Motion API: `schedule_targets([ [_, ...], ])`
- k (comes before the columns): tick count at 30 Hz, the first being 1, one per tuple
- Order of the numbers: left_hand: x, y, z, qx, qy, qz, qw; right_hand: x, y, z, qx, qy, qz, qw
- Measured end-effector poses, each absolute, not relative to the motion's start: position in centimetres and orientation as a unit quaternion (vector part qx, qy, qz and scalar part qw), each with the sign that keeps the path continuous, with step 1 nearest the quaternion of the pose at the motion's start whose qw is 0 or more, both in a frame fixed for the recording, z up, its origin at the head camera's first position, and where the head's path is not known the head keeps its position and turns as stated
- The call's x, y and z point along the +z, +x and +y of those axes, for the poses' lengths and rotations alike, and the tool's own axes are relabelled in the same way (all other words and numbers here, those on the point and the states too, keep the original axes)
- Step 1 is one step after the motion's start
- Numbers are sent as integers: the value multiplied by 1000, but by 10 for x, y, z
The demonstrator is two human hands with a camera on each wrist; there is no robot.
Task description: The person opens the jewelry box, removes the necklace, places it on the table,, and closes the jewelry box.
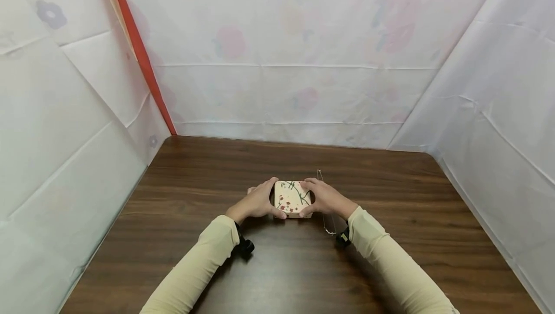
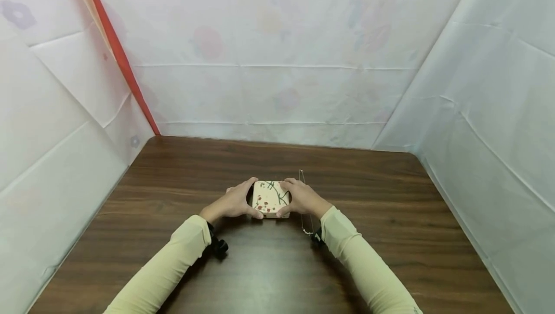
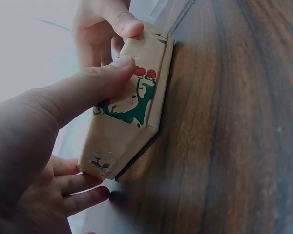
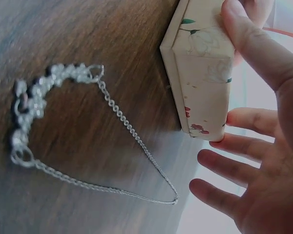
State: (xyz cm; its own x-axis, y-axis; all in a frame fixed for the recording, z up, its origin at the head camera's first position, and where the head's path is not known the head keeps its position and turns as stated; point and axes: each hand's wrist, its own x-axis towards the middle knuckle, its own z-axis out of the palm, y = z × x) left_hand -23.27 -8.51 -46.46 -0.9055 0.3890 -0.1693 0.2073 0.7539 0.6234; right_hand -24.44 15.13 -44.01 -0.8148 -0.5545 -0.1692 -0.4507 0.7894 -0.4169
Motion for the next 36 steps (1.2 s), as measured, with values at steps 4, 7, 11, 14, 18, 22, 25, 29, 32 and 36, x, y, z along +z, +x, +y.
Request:
schedule_targets([
  [4, -464, -231, -87, 294, 156, 932, 142, -441, -244, 148, -172, -283, 933, 140],
  [7, -463, -231, -88, 290, 155, 934, 142, -441, -244, 148, -173, -281, 934, 139],
  [11, -463, -229, -88, 294, 157, 931, 150, -442, -242, 148, -180, -273, 934, 143],
  [14, -464, -228, -88, 293, 156, 931, 154, -443, -241, 148, -189, -275, 932, 143],
  [18, -465, -228, -86, 290, 161, 930, 155, -444, -240, 151, -193, -277, 930, 144],
  [22, -465, -231, -82, 295, 175, 928, 149, -442, -240, 157, -197, -267, 932, 143],
  [25, -464, -233, -81, 302, 177, 926, 141, -439, -242, 160, -200, -268, 932, 143],
  [29, -463, -234, -82, 308, 172, 926, 137, -437, -245, 161, -197, -278, 929, 143],
  [32, -462, -234, -83, 308, 171, 925, 143, -439, -247, 160, -203, -279, 928, 143],
  [36, -462, -233, -86, 312, 166, 923, 154, -443, -247, 160, -216, -283, 923, 144],
])
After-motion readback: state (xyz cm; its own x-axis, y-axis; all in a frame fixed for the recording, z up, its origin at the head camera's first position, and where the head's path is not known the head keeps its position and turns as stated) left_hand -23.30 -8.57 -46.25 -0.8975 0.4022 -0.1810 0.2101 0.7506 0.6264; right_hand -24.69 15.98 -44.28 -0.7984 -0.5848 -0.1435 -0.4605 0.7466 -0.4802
